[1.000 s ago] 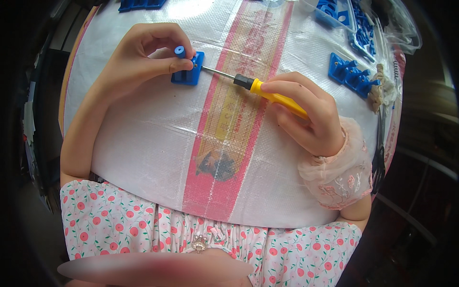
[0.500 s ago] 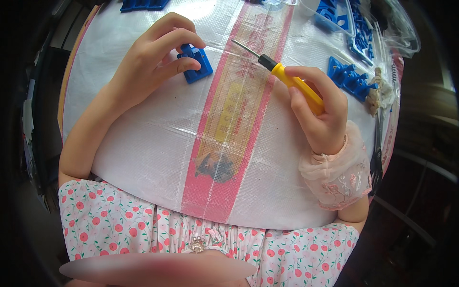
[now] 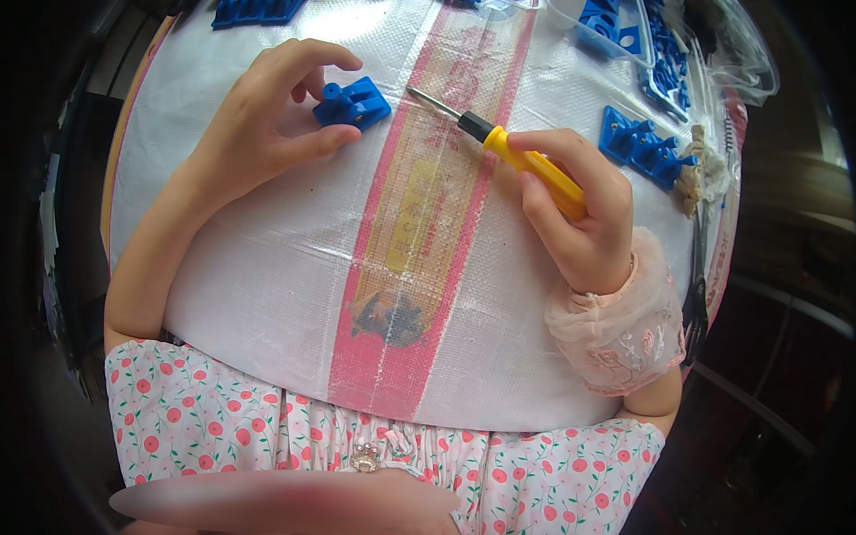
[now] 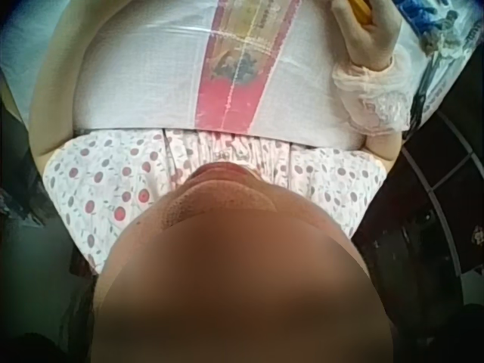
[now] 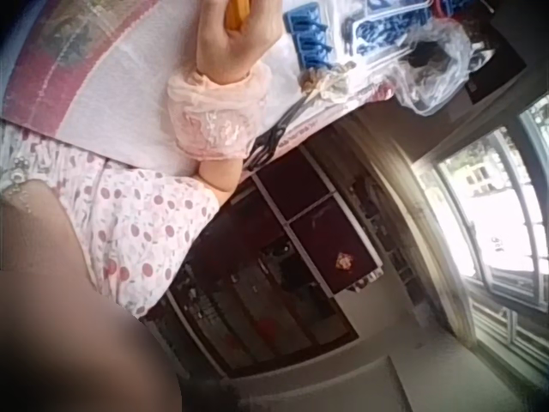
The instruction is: Using a screwdriver to assemble or adjust a blue plastic component.
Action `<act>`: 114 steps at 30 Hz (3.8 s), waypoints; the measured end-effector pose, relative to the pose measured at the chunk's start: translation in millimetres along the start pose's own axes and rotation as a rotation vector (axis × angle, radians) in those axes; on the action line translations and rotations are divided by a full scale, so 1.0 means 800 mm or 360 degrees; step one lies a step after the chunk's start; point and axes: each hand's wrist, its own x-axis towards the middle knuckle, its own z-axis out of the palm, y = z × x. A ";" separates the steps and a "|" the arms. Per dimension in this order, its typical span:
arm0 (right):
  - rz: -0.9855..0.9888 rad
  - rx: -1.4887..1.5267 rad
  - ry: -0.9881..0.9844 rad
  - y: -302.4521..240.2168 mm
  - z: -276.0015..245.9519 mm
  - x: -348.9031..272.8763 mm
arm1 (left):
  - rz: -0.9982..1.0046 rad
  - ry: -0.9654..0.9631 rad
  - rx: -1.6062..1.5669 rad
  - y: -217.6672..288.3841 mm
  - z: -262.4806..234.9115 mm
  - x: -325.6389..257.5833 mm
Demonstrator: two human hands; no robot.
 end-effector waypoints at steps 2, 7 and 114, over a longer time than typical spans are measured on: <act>0.0016 0.0001 -0.0005 -0.001 0.000 0.000 | 0.0138 0.0083 0.0104 0.001 0.004 0.000; 0.0014 0.0017 -0.0004 0.000 0.000 0.000 | 0.0075 0.0002 -0.0099 -0.002 0.009 0.002; -0.0811 -0.0810 -0.0084 0.005 0.003 0.002 | -0.0360 -0.0503 -0.0688 0.009 -0.022 0.020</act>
